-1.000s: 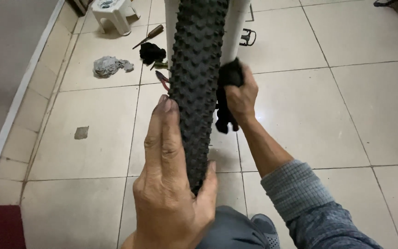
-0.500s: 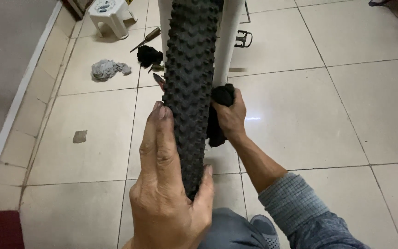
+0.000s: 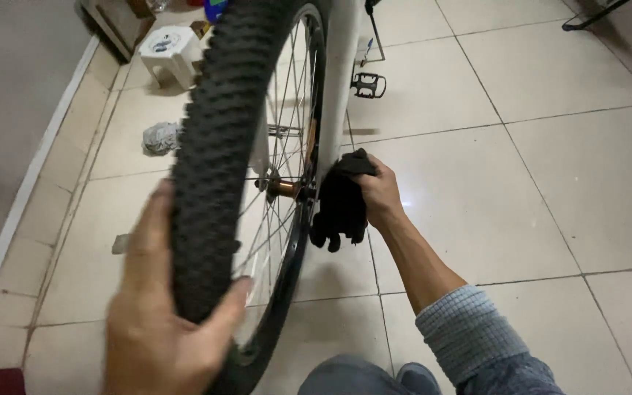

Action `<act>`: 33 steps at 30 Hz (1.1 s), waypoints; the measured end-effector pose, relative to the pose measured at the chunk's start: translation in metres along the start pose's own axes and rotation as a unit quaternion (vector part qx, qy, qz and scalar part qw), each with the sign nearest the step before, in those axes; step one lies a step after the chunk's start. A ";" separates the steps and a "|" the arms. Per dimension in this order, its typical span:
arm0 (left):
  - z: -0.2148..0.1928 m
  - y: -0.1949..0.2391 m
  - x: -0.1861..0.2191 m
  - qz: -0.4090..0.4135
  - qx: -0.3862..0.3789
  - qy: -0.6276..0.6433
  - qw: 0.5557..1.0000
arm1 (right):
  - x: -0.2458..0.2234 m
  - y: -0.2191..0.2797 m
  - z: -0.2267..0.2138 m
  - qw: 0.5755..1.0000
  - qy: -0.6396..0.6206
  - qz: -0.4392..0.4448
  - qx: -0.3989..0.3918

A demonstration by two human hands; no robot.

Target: The person wipes the front tire and fork of a bicycle with a black cloth, then moves to the handlebars and wipes the grips, brake levers, and cables. The person continues wiping the handlebar area and surrounding components throughout the clip.

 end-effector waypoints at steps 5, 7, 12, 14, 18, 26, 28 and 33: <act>-0.035 -0.032 -0.022 -0.049 -0.012 -0.039 0.998 | 0.006 -0.016 -0.011 0.984 -0.152 0.089 0.020; -0.051 -0.050 -0.025 -0.105 -0.015 -0.050 0.993 | -0.003 -0.027 -0.011 0.971 -0.208 0.112 0.025; -0.068 -0.072 -0.038 -0.233 0.047 -0.177 0.955 | -0.063 -0.043 -0.015 0.983 -0.173 0.055 0.025; -0.067 -0.077 -0.048 -0.184 0.065 -0.160 0.968 | -0.087 -0.054 -0.009 0.988 -0.156 0.016 0.007; -0.068 -0.078 -0.083 0.076 0.147 -0.129 0.978 | -0.136 -0.068 0.019 0.988 -0.152 -0.011 -0.015; -0.060 -0.078 -0.098 0.158 0.188 -0.178 0.953 | -0.066 -0.085 0.052 0.974 -0.099 -0.104 -0.174; -0.058 -0.078 -0.100 0.171 0.182 -0.190 0.949 | -0.044 -0.085 0.053 0.966 -0.116 -0.087 -0.214; -0.058 -0.076 -0.093 0.167 0.187 -0.174 0.952 | -0.092 -0.069 0.047 0.963 -0.193 -0.042 -0.184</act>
Point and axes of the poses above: each hand's wrist, its own y-axis away from the middle knuckle, its own z-axis out of the palm, x = y × z, the point moved 4 cm from there along -y, towards the middle knuckle, and after that the axes turned 15 degrees about y, right-handed, at the moved point
